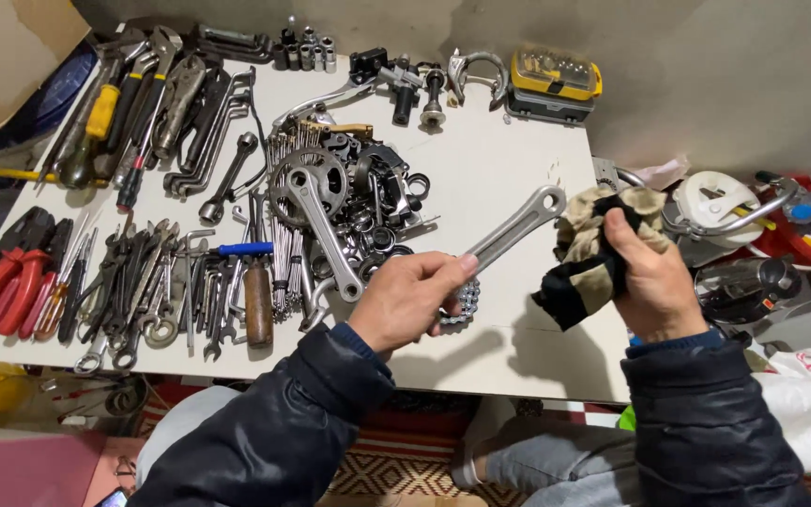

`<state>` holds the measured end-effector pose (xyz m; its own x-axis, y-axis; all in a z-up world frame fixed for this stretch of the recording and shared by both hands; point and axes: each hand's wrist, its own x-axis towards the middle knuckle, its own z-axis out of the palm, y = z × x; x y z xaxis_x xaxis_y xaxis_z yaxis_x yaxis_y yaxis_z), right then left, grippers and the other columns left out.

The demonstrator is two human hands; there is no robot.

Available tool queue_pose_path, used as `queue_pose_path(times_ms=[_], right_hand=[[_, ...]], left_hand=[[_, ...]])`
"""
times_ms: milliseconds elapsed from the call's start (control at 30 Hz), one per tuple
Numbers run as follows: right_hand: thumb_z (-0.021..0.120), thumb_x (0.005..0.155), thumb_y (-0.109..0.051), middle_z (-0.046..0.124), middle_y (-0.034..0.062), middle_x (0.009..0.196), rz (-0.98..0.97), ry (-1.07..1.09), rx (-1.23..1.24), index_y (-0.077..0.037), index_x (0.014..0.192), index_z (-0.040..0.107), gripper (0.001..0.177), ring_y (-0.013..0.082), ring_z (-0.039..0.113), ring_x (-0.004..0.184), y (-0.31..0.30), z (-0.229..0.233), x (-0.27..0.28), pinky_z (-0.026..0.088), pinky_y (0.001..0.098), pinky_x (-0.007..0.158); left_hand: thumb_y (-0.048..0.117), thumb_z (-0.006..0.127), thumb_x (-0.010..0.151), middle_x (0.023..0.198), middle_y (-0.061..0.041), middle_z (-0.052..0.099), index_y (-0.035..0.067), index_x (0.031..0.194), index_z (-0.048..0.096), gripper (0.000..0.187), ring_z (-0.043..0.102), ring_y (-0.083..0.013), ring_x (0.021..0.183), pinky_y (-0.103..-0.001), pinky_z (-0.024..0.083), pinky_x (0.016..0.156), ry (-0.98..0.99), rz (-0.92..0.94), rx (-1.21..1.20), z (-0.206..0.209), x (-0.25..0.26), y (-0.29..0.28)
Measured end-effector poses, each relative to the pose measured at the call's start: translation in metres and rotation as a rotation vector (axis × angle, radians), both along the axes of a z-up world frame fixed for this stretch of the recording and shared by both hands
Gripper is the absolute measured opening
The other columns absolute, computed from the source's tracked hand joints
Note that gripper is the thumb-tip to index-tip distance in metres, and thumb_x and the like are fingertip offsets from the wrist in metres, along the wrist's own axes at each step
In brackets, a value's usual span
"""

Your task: Cleaning bicycle crank arms and chainrings with a cloth on a workbench

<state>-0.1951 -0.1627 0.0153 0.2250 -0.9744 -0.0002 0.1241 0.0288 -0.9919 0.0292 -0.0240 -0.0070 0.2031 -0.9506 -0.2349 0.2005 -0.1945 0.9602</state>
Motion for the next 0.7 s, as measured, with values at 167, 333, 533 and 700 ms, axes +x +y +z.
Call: queue_pose_path(times_ms=[167,333,533,700], right_hand=[[0.065,0.101,-0.035,0.074,0.0145,0.098,0.13,0.039,0.045,-0.006,0.108,0.069,0.03,0.0231,0.075,0.086,0.018,0.032,0.009,0.065,0.0385,0.073],[0.072,0.089,-0.014,0.073,0.0206,0.1,0.258,0.122,0.235,0.001,0.117,0.069,0.032,0.0321,0.074,0.081,0.014,-0.006,-0.01,0.062,0.0491,0.069],[0.079,0.06,0.013,0.076,0.0291,0.098,0.468,0.241,0.307,0.011,0.113,0.072,0.053,0.0399,0.074,0.08,0.027,-0.005,-0.012,0.063,0.0571,0.069],[0.09,0.05,0.018,0.077,0.0181,0.072,0.628,0.43,0.269,0.009,0.09,0.079,0.043,0.0291,0.074,0.057,0.046,-0.027,-0.015,0.065,0.0451,0.053]], left_hand=[[0.047,0.074,0.086,0.067,0.0,0.075,0.023,0.092,0.081,0.026,0.066,-0.0176,0.065,-0.028,0.054,0.064,-0.472,-0.053,-0.042,0.028,0.01,0.01],[0.049,0.074,0.085,0.078,-0.005,0.078,0.023,0.096,0.079,0.029,0.074,-0.0331,0.083,-0.038,0.057,0.072,-0.775,-0.12,-0.171,0.028,0.015,0.015],[0.054,0.074,0.083,0.072,0.0,0.075,0.028,0.093,0.08,0.028,0.073,-0.0273,0.08,-0.036,0.057,0.076,-0.936,-0.259,-0.321,0.02,0.021,0.012],[0.062,0.074,0.08,0.073,0.003,0.073,0.029,0.092,0.079,0.035,0.07,-0.0203,0.079,-0.034,0.053,0.075,-1.133,-0.376,-0.44,0.004,0.018,0.005]])
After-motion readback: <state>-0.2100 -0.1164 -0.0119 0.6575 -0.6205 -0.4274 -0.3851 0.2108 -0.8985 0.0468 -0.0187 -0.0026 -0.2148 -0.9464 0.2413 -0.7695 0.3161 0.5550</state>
